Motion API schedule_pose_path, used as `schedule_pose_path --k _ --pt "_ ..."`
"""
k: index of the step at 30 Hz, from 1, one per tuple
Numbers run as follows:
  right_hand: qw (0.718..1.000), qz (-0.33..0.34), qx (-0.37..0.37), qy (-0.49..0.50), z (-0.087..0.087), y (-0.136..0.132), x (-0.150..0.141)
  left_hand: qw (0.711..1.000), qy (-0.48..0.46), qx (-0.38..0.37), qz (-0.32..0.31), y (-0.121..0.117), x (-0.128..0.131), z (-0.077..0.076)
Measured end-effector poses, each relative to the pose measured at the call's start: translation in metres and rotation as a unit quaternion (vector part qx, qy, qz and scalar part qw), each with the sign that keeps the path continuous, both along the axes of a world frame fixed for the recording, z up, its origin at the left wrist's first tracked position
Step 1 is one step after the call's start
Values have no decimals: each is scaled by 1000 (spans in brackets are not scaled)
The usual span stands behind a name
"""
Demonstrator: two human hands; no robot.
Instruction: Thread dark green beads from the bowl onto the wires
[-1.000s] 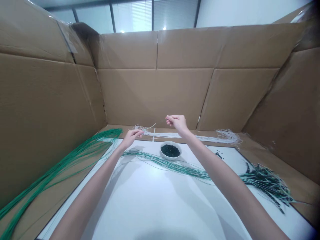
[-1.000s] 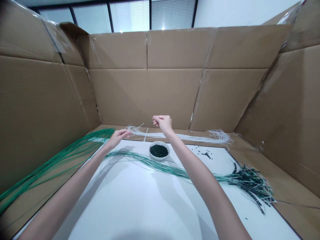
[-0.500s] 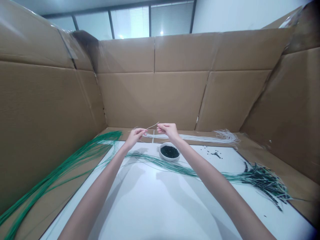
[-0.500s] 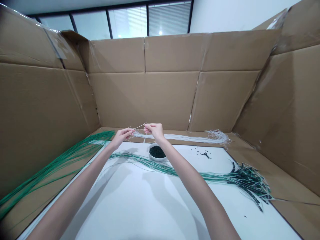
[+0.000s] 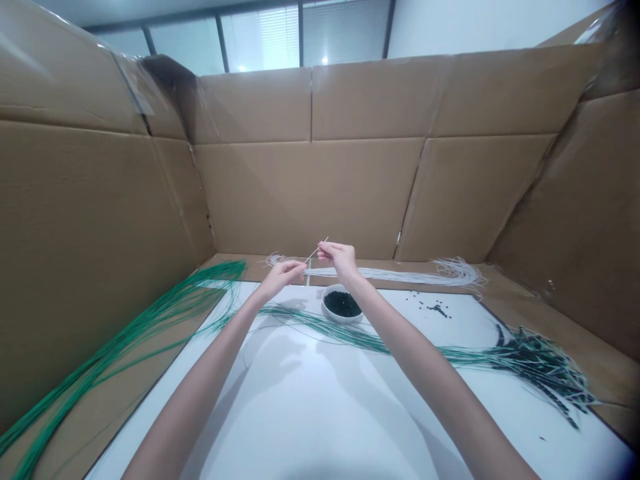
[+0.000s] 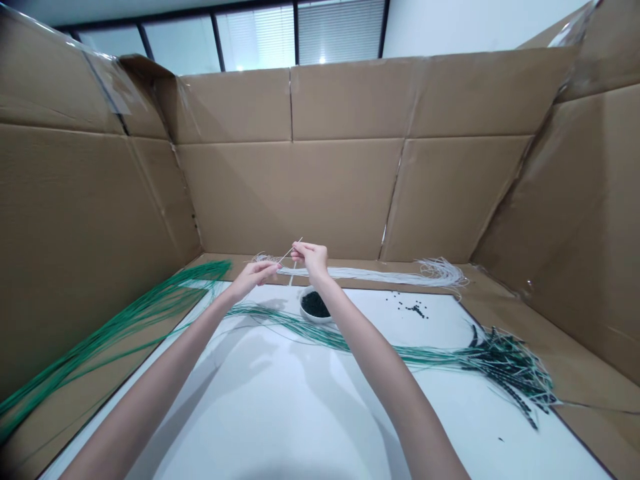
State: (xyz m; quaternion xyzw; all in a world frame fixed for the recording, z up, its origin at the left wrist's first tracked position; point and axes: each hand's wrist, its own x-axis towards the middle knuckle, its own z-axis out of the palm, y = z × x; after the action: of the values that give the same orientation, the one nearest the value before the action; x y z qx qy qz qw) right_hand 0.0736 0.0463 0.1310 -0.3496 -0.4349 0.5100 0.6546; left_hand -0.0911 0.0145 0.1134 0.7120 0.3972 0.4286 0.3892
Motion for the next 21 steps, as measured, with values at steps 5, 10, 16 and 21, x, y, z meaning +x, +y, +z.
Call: schedule_pose_path --k 5,10,16,21 --pt "996 -85 21 13 16 12 18 997 52 40 35 9 -10 -5" --pt "978 -198 49 46 49 26 70 992 79 67 76 26 -29 -8" --pt "935 -335 47 106 73 30 166 981 132 60 129 32 -81 -13" --pt "876 -441 33 192 69 13 239 971 169 36 166 21 -140 0"
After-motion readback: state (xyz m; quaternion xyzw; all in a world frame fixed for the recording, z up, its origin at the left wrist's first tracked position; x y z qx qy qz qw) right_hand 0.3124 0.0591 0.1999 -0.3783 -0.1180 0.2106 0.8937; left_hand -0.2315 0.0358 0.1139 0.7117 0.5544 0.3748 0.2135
